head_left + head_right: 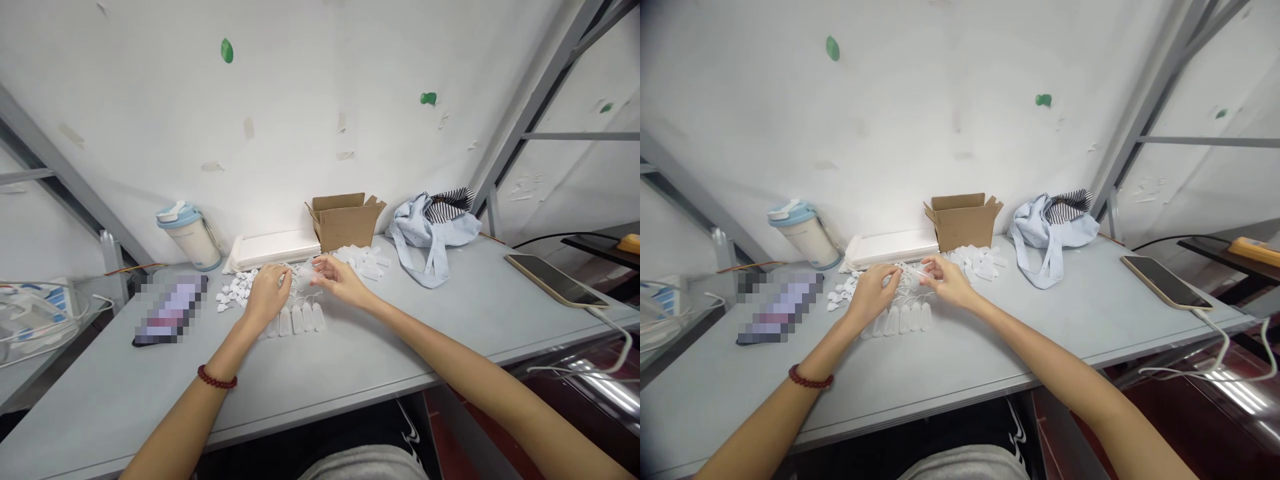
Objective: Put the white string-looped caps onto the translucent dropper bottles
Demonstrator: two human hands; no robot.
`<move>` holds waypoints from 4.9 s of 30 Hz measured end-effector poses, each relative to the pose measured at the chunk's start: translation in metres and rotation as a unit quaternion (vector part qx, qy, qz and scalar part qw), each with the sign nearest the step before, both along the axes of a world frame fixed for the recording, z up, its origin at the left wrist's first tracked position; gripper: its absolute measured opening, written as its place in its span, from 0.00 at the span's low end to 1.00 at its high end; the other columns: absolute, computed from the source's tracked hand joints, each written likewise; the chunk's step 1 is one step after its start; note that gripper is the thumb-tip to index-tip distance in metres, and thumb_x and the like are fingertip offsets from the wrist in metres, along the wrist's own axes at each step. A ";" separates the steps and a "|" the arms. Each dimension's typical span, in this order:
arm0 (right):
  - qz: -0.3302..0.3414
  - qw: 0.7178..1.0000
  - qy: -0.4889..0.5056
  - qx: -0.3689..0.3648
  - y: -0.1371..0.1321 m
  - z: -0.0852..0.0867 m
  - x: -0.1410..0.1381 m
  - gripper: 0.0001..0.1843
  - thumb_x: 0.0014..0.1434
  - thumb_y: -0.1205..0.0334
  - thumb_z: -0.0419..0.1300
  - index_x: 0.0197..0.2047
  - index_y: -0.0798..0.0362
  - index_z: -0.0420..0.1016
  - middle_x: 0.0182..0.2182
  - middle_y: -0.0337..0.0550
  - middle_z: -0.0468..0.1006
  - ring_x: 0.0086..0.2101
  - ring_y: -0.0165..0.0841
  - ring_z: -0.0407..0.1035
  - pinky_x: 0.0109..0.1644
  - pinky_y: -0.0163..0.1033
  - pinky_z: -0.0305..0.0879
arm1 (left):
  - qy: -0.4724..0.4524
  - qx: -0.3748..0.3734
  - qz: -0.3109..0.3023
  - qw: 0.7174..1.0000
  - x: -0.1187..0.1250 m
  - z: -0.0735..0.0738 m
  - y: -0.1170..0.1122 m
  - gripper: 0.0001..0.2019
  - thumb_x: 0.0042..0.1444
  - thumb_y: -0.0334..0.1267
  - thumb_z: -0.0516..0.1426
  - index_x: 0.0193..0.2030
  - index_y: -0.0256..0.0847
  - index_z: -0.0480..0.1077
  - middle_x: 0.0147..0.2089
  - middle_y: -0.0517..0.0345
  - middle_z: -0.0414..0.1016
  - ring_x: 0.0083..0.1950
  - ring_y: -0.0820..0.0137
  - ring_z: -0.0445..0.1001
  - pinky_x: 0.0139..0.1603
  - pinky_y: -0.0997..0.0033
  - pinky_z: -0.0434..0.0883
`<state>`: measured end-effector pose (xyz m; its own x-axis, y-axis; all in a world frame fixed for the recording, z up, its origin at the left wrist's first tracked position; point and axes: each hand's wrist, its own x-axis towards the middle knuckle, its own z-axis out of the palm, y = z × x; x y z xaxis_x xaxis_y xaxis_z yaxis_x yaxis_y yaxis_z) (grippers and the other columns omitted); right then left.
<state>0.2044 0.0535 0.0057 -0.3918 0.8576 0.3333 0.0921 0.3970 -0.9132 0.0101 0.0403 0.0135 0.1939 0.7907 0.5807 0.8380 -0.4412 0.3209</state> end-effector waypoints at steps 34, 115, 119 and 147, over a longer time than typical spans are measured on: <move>-0.054 0.985 -0.088 0.135 0.007 -0.009 0.000 0.10 0.55 0.67 0.59 0.43 0.55 0.70 0.40 0.48 0.76 0.39 0.35 0.72 0.47 0.45 0.68 | -0.109 -0.072 0.013 0.991 0.002 0.006 -0.001 0.14 0.57 0.39 0.50 0.32 0.40 0.77 0.37 0.55 0.81 0.40 0.63 0.75 0.38 0.68 0.69; 0.002 0.982 -0.111 0.155 -0.004 -0.003 -0.002 0.22 0.58 0.68 0.56 0.56 0.51 0.66 0.49 0.50 0.72 0.44 0.36 0.68 0.48 0.46 0.69 | -0.023 0.002 -0.096 0.995 0.011 0.000 -0.010 0.10 0.59 0.34 0.51 0.36 0.41 0.74 0.35 0.54 0.78 0.39 0.64 0.72 0.39 0.65 0.68; 0.000 0.984 -0.116 0.138 -0.005 -0.002 -0.002 0.21 0.58 0.69 0.56 0.55 0.52 0.66 0.45 0.49 0.73 0.41 0.35 0.70 0.48 0.46 0.69 | -0.002 0.001 -0.089 0.996 0.011 0.002 -0.012 0.11 0.60 0.35 0.49 0.35 0.40 0.73 0.34 0.53 0.77 0.38 0.63 0.71 0.39 0.65 0.67; 0.047 0.955 -0.169 0.241 -0.009 -0.001 -0.002 0.27 0.59 0.74 0.50 0.61 0.53 0.58 0.42 0.48 0.76 0.38 0.35 0.70 0.43 0.40 0.66 | -0.113 -0.107 -0.102 0.983 0.017 0.013 -0.017 0.16 0.62 0.42 0.47 0.29 0.41 0.71 0.30 0.58 0.77 0.34 0.67 0.75 0.38 0.71 0.67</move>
